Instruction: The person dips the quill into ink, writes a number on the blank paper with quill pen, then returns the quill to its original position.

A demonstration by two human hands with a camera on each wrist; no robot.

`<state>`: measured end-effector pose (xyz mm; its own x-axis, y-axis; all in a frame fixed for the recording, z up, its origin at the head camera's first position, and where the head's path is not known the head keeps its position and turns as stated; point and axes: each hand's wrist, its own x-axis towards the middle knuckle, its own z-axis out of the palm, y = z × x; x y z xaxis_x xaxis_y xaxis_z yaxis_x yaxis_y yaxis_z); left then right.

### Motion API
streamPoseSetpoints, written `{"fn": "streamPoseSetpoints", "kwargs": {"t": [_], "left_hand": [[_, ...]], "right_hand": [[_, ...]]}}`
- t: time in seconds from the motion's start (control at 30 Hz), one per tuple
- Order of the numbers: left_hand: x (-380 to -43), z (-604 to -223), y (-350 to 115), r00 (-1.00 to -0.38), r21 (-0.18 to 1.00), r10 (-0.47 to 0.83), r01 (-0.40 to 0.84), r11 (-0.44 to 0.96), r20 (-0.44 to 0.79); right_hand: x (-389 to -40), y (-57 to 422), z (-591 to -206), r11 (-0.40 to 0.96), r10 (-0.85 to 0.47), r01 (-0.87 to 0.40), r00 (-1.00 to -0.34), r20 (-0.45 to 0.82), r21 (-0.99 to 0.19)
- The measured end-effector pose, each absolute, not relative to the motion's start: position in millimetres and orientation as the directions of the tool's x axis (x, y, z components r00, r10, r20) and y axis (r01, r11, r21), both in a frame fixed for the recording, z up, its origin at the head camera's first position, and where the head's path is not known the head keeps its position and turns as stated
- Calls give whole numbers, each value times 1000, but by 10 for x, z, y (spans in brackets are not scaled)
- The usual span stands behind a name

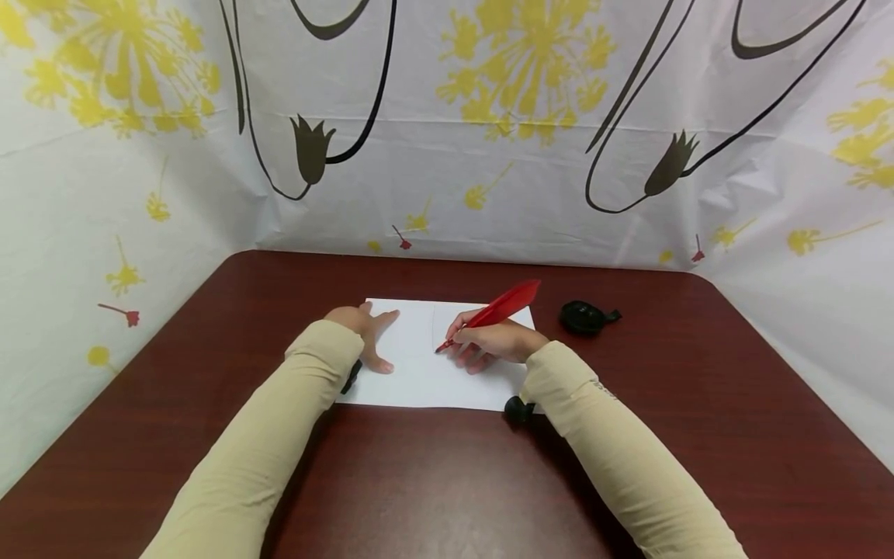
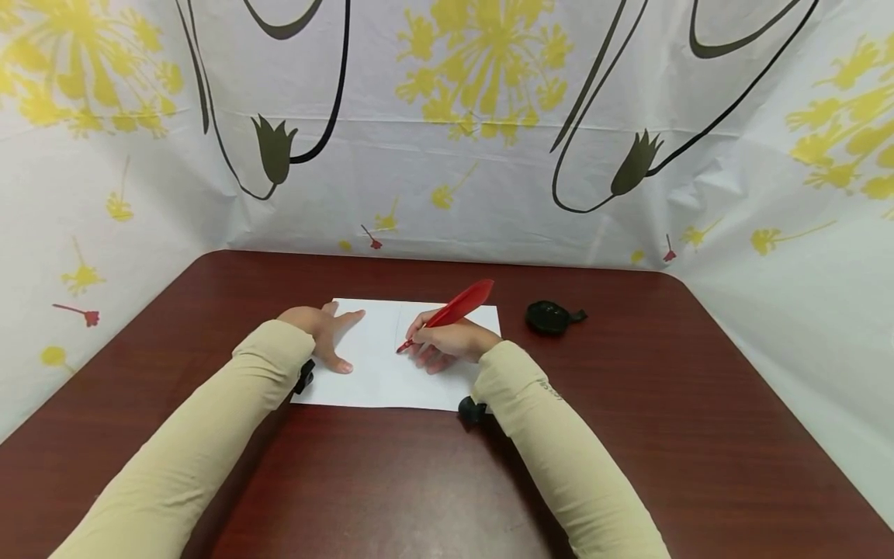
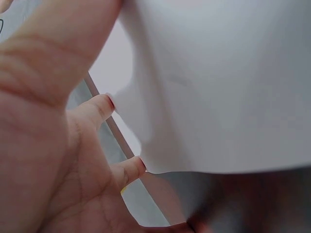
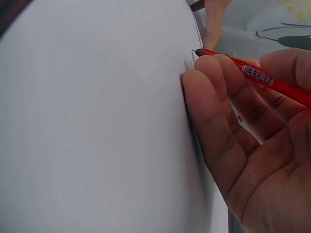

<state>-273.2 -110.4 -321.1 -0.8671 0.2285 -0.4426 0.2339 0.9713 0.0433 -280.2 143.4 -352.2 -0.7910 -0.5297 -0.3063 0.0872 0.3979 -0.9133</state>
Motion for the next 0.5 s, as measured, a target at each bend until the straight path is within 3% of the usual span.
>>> {"fn": "streamPoseSetpoints", "kwargs": {"t": [0.5], "left_hand": [[-2722,-3193,-1106,-862,57,231,231,971,-451]], "right_hand": [[-2778,1461,-3499,411,-559,91,-760,-330,-907]]}}
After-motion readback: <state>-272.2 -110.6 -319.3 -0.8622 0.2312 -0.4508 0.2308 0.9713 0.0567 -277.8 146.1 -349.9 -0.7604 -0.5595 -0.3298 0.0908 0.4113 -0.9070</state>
